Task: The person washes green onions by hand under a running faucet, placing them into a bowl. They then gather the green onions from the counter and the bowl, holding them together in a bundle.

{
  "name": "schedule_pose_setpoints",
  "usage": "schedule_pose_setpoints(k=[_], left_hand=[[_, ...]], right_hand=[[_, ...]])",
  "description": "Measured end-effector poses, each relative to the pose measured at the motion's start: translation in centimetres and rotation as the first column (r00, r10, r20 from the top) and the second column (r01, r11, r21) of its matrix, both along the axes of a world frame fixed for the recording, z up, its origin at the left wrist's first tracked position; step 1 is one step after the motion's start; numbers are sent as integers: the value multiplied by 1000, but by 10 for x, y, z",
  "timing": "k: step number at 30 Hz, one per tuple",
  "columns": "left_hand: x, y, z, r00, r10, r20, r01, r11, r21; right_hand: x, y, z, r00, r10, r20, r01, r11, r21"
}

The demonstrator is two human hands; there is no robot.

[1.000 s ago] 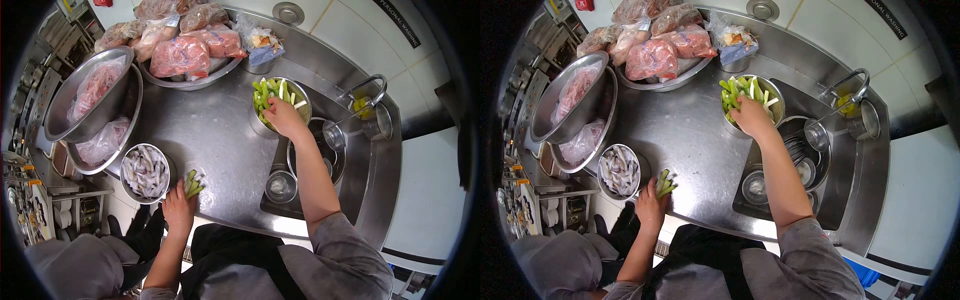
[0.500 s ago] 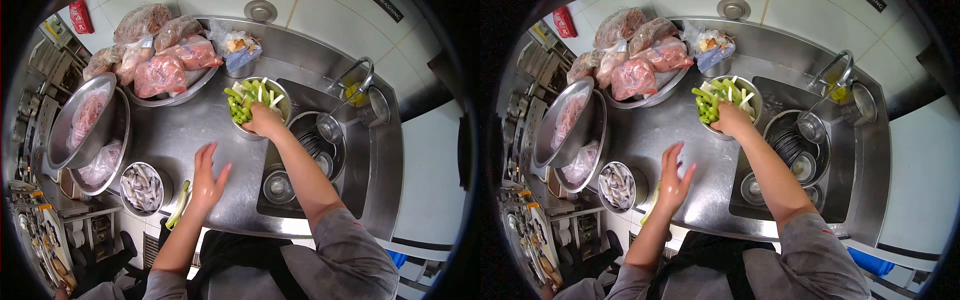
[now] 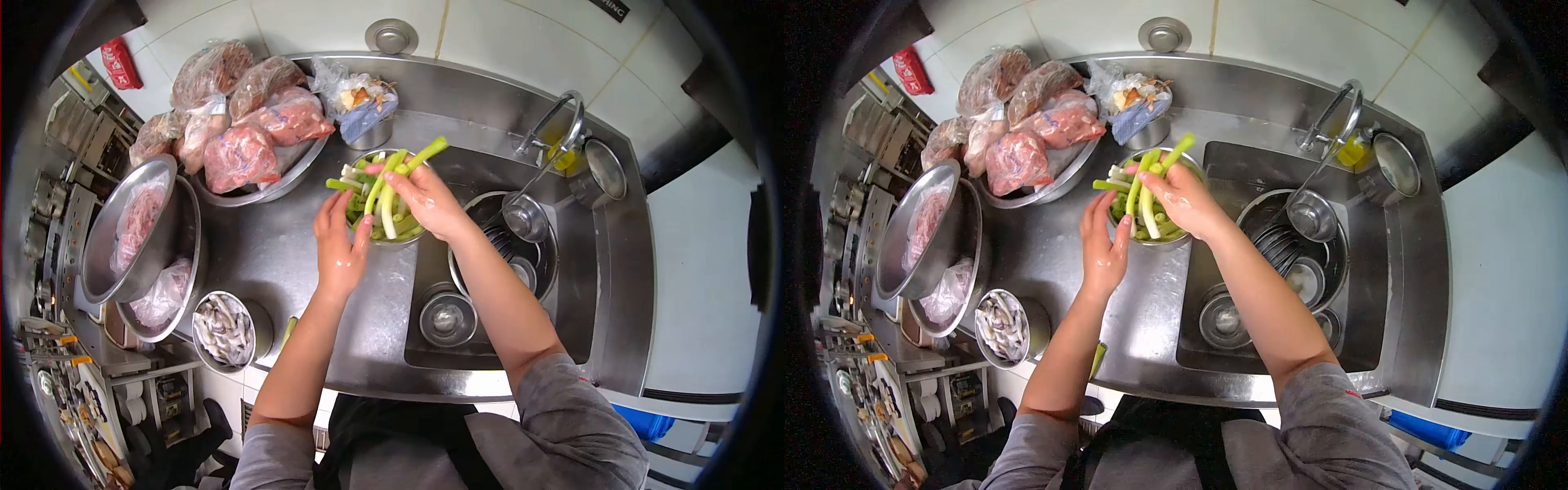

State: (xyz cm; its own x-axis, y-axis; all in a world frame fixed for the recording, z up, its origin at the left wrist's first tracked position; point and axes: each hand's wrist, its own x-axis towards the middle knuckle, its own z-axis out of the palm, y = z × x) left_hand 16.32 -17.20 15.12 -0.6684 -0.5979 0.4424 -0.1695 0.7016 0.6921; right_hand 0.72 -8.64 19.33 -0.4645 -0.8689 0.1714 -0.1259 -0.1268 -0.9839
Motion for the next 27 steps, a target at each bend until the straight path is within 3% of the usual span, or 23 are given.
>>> schedule_pose_setpoints(k=[2,3,5,7,9,10,11,12,14,15,16,17,18,19,20,21,22,25,27], left_hand=[[-6,7,13,997,56,-52,-63,986,-152],[-10,9,18,997,46,-55,-54,987,-154],[-19,14,27,995,4,-99,-32,960,-278],[-31,23,37,991,-33,-128,-4,960,-280],[-45,35,44,970,-93,-223,18,949,-316],[-56,47,47,935,-150,-321,51,953,-299],[-68,61,52,902,-263,-343,185,952,-244],[-81,75,55,853,-366,-372,316,929,-190],[-117,111,31,798,-482,-361,576,787,222],[-133,132,33,834,-445,-326,548,740,390],[-162,145,6,893,-378,-245,451,739,501],[-190,158,-11,891,-380,-248,454,734,505],[-217,168,-23,897,-347,-274,437,600,670],[-234,175,-18,904,-310,-294,410,437,801],[-247,181,-16,903,-309,-298,412,433,801],[-254,187,-1,902,-266,-341,413,295,862],[-261,193,3,901,-216,-377,412,150,899],[-274,186,-14,822,-294,-487,547,175,818],[-275,182,-21,808,-369,-460,559,232,796]], right_hand=[[-5,2,5,939,77,334,-27,988,-152],[-7,6,12,941,69,330,-18,988,-154],[-15,18,26,861,58,506,151,919,-363],[-43,41,27,823,-34,567,323,849,-418],[-79,72,14,844,-200,498,379,879,-290],[-98,93,-1,881,-264,392,328,939,-105],[-118,113,-21,913,-302,273,287,953,93],[-132,129,-47,873,-389,295,364,921,138],[-154,151,-72,752,-569,334,537,822,190],[-156,159,-70,722,-619,309,592,784,188],[-153,162,-62,725,-651,224,620,759,198],[-147,159,-52,724,-676,137,647,734,207],[-144,154,-47,701,-705,105,686,707,172],[-146,150,-52,679,-707,197,702,704,110],[-150,148,-56,685,-658,313,685,728,30],[-153,149,-58,685,-594,423,672,739,-51],[-153,152,-53,685,-596,420,673,738,-49],[-155,162,-43,705,-515,488,592,806,-4],[-158,164,-50,742,-533,407,627,767,-139]])
